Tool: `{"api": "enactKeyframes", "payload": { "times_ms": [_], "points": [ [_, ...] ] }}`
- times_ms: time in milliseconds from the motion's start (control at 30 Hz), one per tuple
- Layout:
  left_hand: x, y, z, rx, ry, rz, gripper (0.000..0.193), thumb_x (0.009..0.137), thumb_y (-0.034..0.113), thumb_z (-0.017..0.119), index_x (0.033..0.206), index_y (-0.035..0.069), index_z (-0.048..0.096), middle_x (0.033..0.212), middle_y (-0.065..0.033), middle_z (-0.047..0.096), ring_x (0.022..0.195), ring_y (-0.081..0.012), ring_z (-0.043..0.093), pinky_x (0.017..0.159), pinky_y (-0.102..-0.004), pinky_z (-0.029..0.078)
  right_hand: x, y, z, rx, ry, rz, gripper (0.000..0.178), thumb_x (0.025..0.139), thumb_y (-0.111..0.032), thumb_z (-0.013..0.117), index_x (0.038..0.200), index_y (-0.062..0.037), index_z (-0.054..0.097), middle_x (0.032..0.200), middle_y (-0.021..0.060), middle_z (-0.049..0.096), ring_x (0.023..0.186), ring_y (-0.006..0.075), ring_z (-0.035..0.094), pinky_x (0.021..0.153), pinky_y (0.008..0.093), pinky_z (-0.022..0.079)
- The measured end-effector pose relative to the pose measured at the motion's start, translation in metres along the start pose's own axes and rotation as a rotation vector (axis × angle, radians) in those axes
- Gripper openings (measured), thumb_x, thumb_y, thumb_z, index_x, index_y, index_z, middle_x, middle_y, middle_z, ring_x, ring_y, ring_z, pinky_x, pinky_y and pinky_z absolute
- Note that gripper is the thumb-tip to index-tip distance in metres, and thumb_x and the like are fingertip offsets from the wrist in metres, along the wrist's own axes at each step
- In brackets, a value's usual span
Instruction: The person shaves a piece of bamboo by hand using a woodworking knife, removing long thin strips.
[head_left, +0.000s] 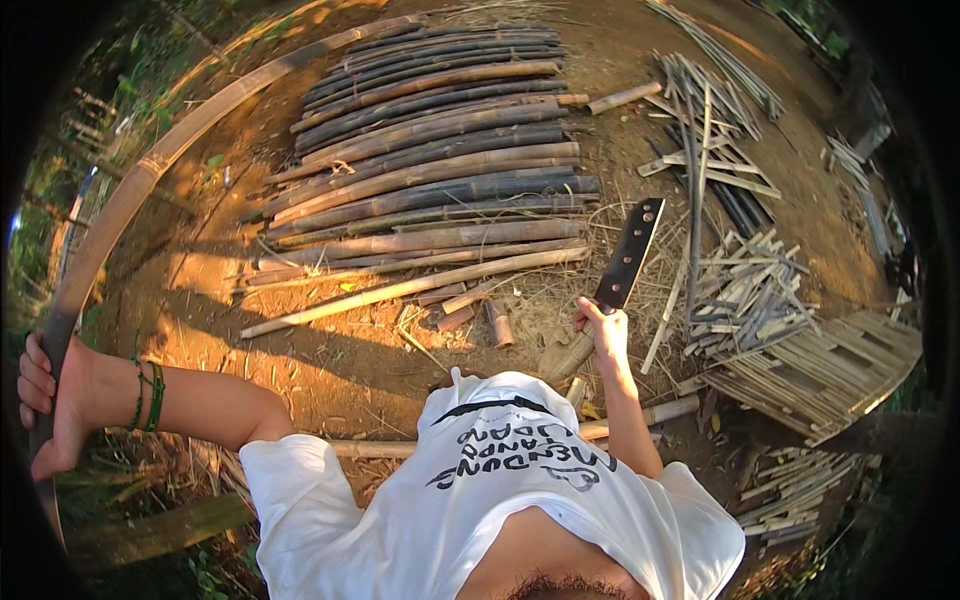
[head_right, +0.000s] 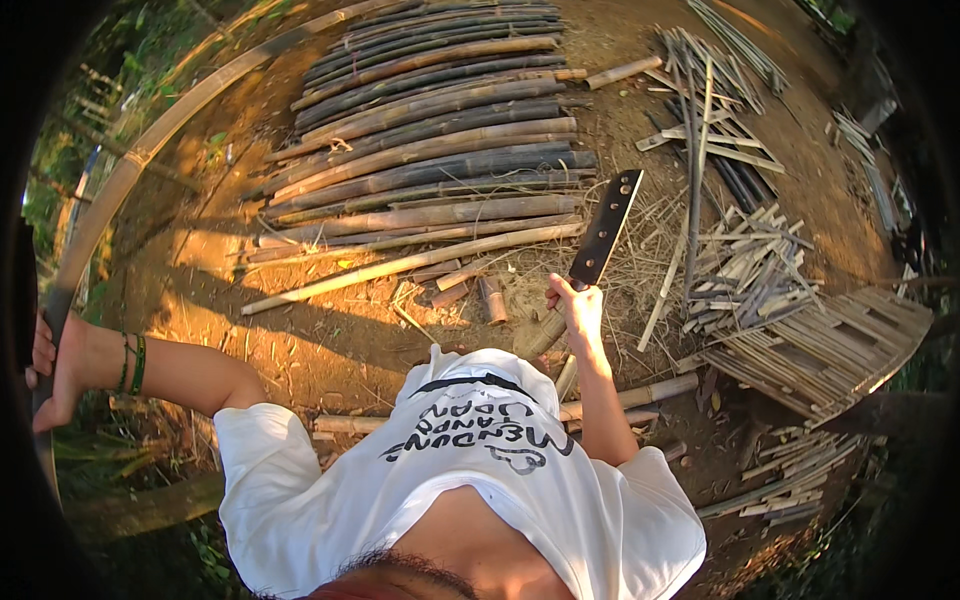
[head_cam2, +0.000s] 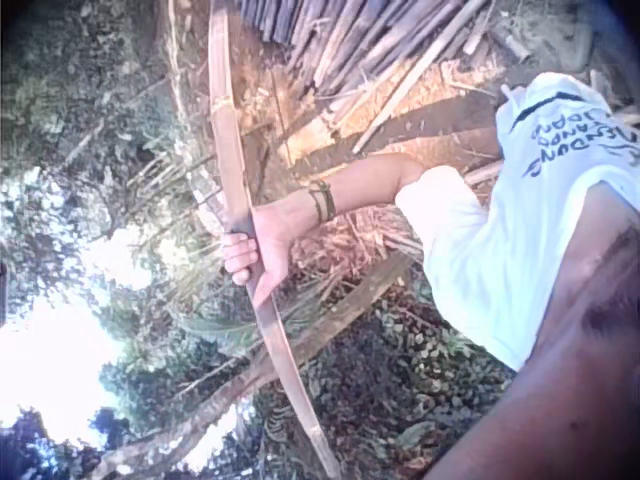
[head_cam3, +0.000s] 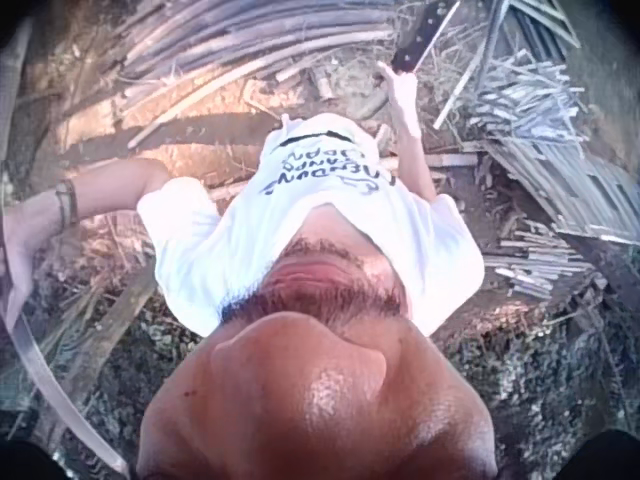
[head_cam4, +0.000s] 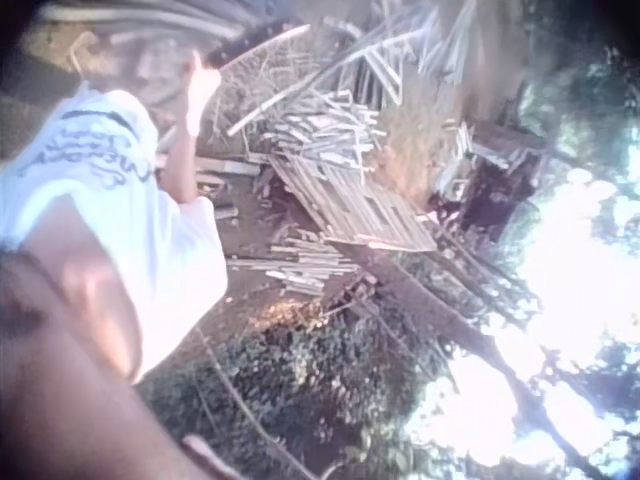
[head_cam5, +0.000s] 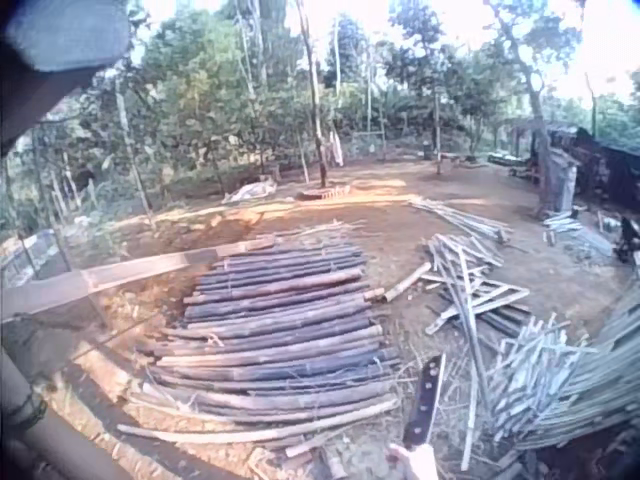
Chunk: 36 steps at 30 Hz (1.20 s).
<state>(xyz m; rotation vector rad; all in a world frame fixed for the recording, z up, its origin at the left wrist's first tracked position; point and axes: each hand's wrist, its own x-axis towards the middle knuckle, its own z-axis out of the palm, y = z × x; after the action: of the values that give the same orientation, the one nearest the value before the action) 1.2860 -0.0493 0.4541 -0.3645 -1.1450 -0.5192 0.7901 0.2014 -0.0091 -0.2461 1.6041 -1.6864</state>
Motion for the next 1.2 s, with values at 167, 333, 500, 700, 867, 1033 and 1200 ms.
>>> {"api": "enactKeyframes", "payload": {
  "times_ms": [167,333,500,700,867,1033,1200],
  "points": [
    [-0.111,-0.124,0.027,-0.154,0.298,-0.143,0.064,0.086,0.075,0.045,0.061,0.018,0.036,0.051,0.0033,0.023,0.047,-0.0132,0.024,0.052,-0.0311,0.024,-0.023,0.007,-0.034,-0.025,0.091,-0.069,0.018,0.085,-0.013,0.073,0.074,0.0002,0.065,0.066,0.0078,0.066,0.055,0.0125,0.06,0.054,0.0278,0.048],
    [-0.233,-0.223,0.119,-0.045,0.63,-0.396,0.065,0.091,0.07,0.046,0.058,0.015,0.036,0.049,0.001,0.024,0.047,-0.0146,0.023,0.052,-0.0324,0.022,-0.05,0.018,-0.07,-0.086,0.25,-0.045,0.016,0.082,-0.01,0.07,0.072,0.0015,0.064,0.065,0.0083,0.066,0.055,0.0137,0.06,0.053,0.0285,0.048],
    [-0.288,-0.268,0.18,-0.265,0.717,-0.659,0.061,0.097,0.06,0.045,0.057,0.016,0.036,0.048,0.0013,0.024,0.046,-0.0137,0.02,0.051,-0.0319,0.021,-0.079,0.023,-0.096,-0.061,0.287,-0.051,0.014,0.081,-0.007,0.07,0.074,0.0037,0.064,0.065,0.0085,0.065,0.056,0.0153,0.061,0.054,0.0287,0.048],
    [-0.369,-0.29,0.246,-0.247,0.779,-0.929,0.059,0.094,0.061,0.051,0.057,0.019,0.032,0.049,0.0033,0.022,0.044,-0.0123,0.021,0.049,-0.0292,0.02,-0.11,0.026,-0.109,-0.17,0.425,-0.002,0.019,0.083,-0.001,0.071,0.071,0.0006,0.057,0.064,0.0084,0.065,0.055,0.0131,0.061,0.051,0.0283,0.047],
    [-0.401,-0.28,0.254,-0.291,0.753,-1.007,0.056,0.096,0.056,0.054,0.056,0.02,0.038,0.048,0.0042,0.025,0.044,-0.0115,0.024,0.05,-0.0276,0.023,-0.125,0.045,-0.114,-0.439,0.526,-0.04,0.015,0.081,-0.005,0.073,0.077,0.0012,0.059,0.064,0.0058,0.064,0.055,0.012,0.059,0.053,0.0286,0.046],
    [-0.436,-0.25,0.179,-0.449,0.495,-1.128,0.047,0.102,0.055,0.042,0.089,0.011,0.057,0.053,0.0016,0.036,0.053,-0.0125,0.036,0.058,-0.0294,0.032,-0.122,0.052,-0.071,-0.523,0.591,-0.12,0.025,0.069,-0.016,0.074,0.083,0.0015,0.063,0.067,0.0092,0.062,0.062,0.0186,0.059,0.062,0.0341,0.047],
    [-0.486,-0.212,0.056,-0.352,0.195,-1.386,0.055,0.107,0.047,0.031,0.134,0.004,0.051,0.118,-0.0144,0.065,0.118,-0.0248,0.057,0.104,-0.0391,0.04,-0.108,0.082,0.007,-0.211,0.335,-0.227,0.015,0.081,-0.003,0.069,0.094,0.0001,0.061,0.084,0.0063,0.068,0.064,0.0141,0.057,0.062,0.0284,0.048]
  ]
}}
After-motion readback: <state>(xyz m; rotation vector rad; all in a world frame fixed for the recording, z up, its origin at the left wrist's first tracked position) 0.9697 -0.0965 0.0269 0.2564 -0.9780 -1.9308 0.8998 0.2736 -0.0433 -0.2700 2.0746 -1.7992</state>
